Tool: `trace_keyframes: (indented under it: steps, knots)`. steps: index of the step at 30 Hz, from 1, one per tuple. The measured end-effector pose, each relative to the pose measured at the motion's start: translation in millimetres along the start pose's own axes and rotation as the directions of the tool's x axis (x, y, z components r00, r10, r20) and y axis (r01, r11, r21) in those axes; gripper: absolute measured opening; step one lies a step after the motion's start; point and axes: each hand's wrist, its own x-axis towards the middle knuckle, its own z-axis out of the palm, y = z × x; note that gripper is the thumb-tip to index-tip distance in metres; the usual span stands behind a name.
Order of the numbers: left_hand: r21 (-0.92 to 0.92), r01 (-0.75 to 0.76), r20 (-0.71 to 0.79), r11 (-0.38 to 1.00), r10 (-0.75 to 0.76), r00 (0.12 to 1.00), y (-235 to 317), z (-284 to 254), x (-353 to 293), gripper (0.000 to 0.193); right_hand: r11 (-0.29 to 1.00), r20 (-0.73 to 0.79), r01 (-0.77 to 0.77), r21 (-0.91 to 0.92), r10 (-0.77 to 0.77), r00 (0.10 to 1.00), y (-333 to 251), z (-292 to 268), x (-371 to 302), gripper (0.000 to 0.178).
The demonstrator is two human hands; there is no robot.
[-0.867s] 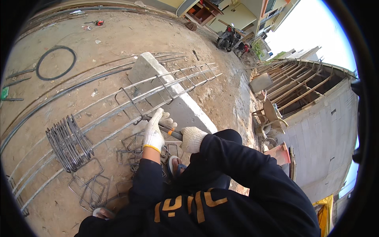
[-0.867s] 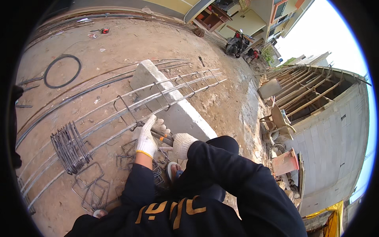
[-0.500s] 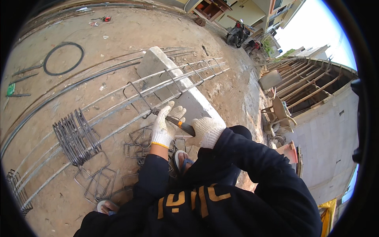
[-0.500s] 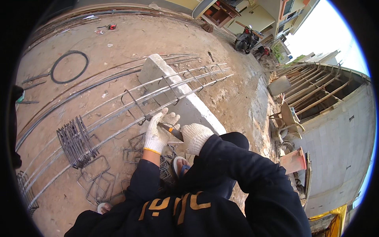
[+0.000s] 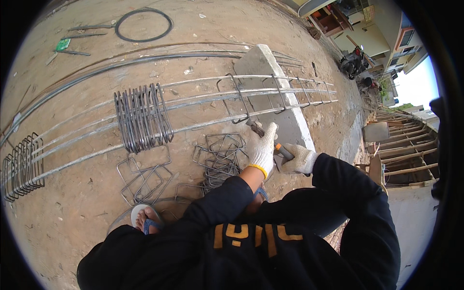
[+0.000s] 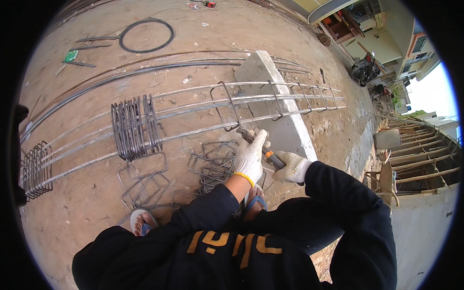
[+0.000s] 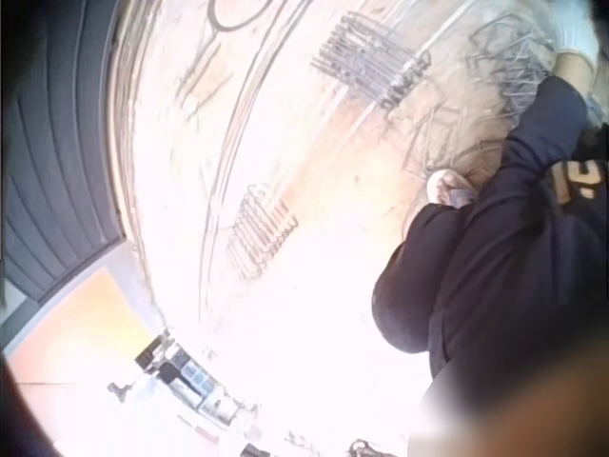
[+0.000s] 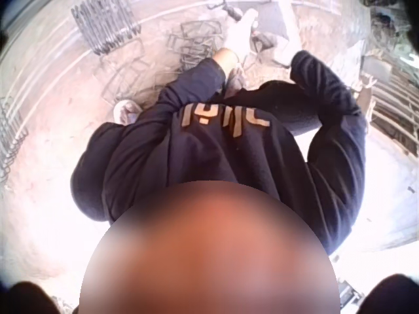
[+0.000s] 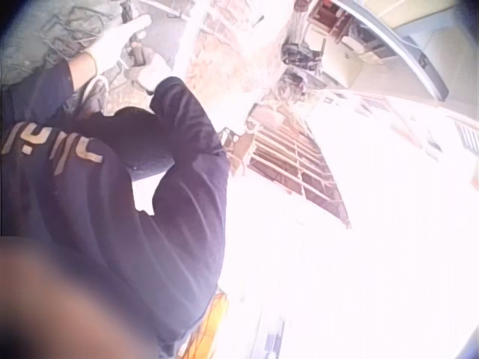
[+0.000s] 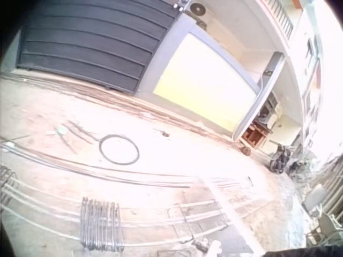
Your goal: The person assembles a rebar cage by placing U-shaped stirrups onto longitudinal bars and securing them with wire ties using pliers. The person works alongside another worker who also ties rebar sections.
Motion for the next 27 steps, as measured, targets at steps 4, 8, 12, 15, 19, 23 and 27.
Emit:
trace_keyframes:
  steps: [4, 8, 12, 15, 19, 23, 27]
  knots:
    - [0.031, 0.212, -0.019, 0.977, -0.211, 0.977, -34, -24, -7, 0.036, 0.766, -0.193, -0.005, -0.643, -0.156, 0.969, 6, -9, 0, 0.062]
    - [0.227, 0.046, 0.045, 0.973, -0.058, 0.997, -57, -51, 2, 0.029, 0.952, -0.091, 0.032, -0.304, -0.062, 0.994, 45, 6, 16, 0.071]
    - [0.228, 0.284, 0.037, 0.931, -0.299, 0.953, -48, -87, 24, 0.031, 0.943, -0.034, 0.196, 0.269, -0.194, 0.98, 88, 42, 55, 0.07]
    - [0.455, 0.281, -0.002, 0.845, -0.314, 0.949, -46, -96, 29, 0.025, 0.814, 0.004, 0.138, 0.565, -0.17, 0.985, 108, 62, 77, 0.056]
    - [0.67, 0.236, -0.016, 0.703, -0.305, 0.952, -51, -86, 21, 0.032, 0.845, 0.039, 0.105, 0.525, -0.147, 0.988, 135, 62, 92, 0.047]
    - [0.816, 0.211, 0.043, 0.538, -0.421, 0.906, -49, -82, 18, 0.043, 0.818, -0.038, 0.163, 0.552, -0.17, 0.985, 172, 66, 101, 0.043]
    - [0.991, 0.037, 0.012, 0.126, -0.362, 0.932, -45, -94, 15, 0.046, 0.596, -0.126, 0.067, 0.8, 0.057, 0.99, 208, 90, 105, 0.036]
